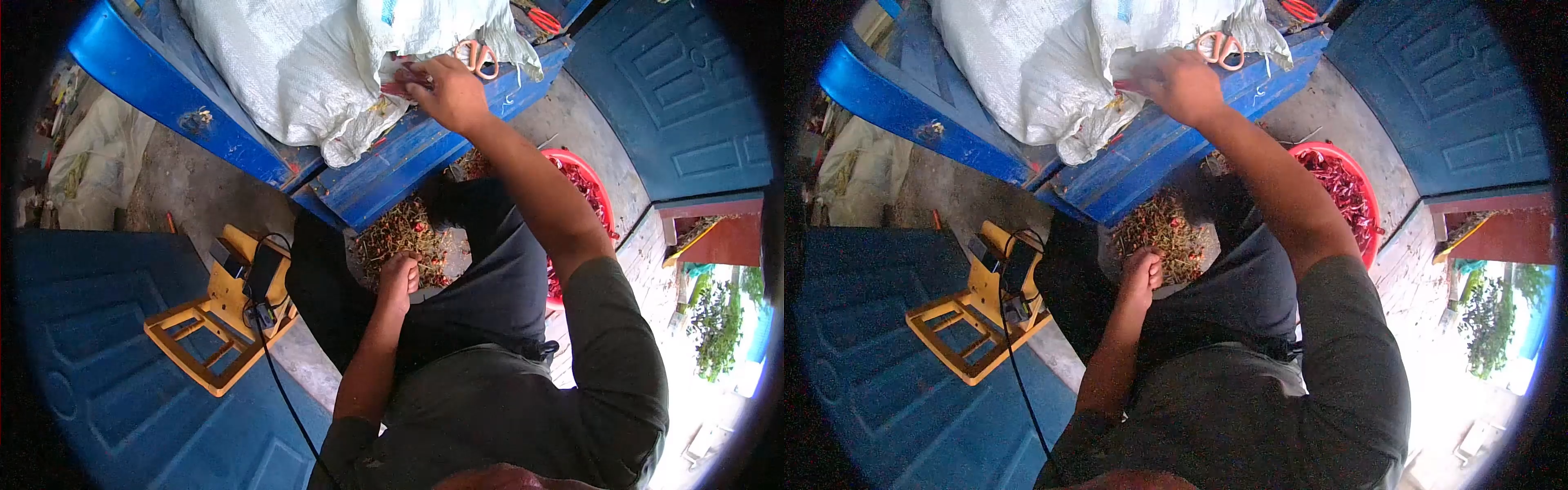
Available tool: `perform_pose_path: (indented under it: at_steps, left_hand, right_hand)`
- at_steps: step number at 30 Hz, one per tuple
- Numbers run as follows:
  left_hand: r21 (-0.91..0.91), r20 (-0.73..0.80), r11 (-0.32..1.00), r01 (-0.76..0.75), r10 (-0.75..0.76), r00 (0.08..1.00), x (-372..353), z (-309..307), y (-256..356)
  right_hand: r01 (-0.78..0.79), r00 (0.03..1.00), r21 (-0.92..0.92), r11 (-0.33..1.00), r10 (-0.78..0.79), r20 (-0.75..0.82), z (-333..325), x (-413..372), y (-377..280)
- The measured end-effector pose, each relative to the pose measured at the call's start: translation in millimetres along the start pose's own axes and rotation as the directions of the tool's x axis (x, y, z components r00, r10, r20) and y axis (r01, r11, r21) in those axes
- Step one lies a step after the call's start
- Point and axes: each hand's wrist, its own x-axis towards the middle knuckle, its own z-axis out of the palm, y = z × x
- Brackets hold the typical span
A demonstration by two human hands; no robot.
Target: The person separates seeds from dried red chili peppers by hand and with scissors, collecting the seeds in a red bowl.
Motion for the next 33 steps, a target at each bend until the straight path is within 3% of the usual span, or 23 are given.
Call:
perform_pose_path:
  at_steps: [2, 4, 11, 13, 14, 16, 17, 19, 20, 23, 28, 30, 32, 33]
  left_hand:
    - [-0.006, 0.003, 1.000, -0.002, 0.002, 1.000, -2, 0, 1]
    - [-0.007, 0.010, 1.000, -0.001, 0.001, 1.000, -3, -1, 2]
    - [-0.033, 0.047, 0.999, -0.014, 0.015, 0.999, -2, -7, 0]
    - [-0.030, 0.037, 0.999, -0.017, 0.019, 0.999, -2, -5, 1]
    - [-0.024, 0.038, 0.999, -0.022, 0.023, 0.999, -2, -5, 0]
    - [-0.018, 0.038, 1.000, -0.023, 0.024, 0.999, -1, -4, -1]
    - [-0.012, 0.034, 1.000, -0.020, 0.020, 0.999, -1, -4, 0]
    - [-0.001, 0.032, 1.000, -0.015, 0.016, 0.999, 0, -3, 0]
    - [0.000, 0.032, 1.000, -0.005, 0.005, 0.999, 0, -3, 0]
    - [0.012, 0.029, 1.000, 0.007, -0.007, 1.000, 2, -3, -1]
    - [0.031, 0.049, 1.000, -0.005, 0.004, 0.999, -3, 8, 1]
    - [0.072, -0.138, 0.997, 0.038, -0.028, 0.990, -6, 13, 1]
    - [0.054, -0.162, 0.998, 0.015, -0.006, 0.987, -1, 10, -6]
    - [0.070, -0.060, 0.997, 0.016, -0.012, 0.998, 6, -10, -12]
  right_hand:
    - [-0.030, 0.999, -0.005, 1.000, 0.030, 0.021, -1, 11, -13]
    - [-0.170, 0.939, -0.069, 0.983, 0.183, 0.293, -8, 23, -28]
    - [-0.185, 0.881, -0.153, 0.971, 0.233, 0.412, 0, 33, -20]
    - [-0.018, 0.973, 0.030, 0.999, 0.010, 0.232, 4, 22, -5]
    - [-0.017, 0.973, 0.028, 0.999, 0.010, 0.232, 7, 16, 3]
    - [-0.084, 0.989, 0.366, 0.927, 0.033, 0.143, 7, 8, 13]
    - [-0.087, 0.989, 0.366, 0.927, 0.036, 0.143, 6, 3, 19]
    - [-0.454, 0.887, 0.640, 0.621, 0.243, 0.393, -10, -7, 11]
    - [-0.455, 0.887, 0.640, 0.620, 0.247, 0.391, -16, -13, 10]
    - [-0.425, 0.904, 0.823, 0.376, 0.208, 0.372, -34, -36, 8]
    - [-0.568, 0.823, 0.757, 0.321, 0.228, 0.521, -44, -118, -5]
    - [-0.648, 0.760, 0.754, 0.104, 0.157, 0.631, -34, -169, -13]
    - [-0.651, 0.758, 0.755, 0.077, 0.020, 0.652, 8, -233, 2]
    - [-0.727, 0.680, 0.685, 0.050, -0.081, 0.728, -4, -242, -4]
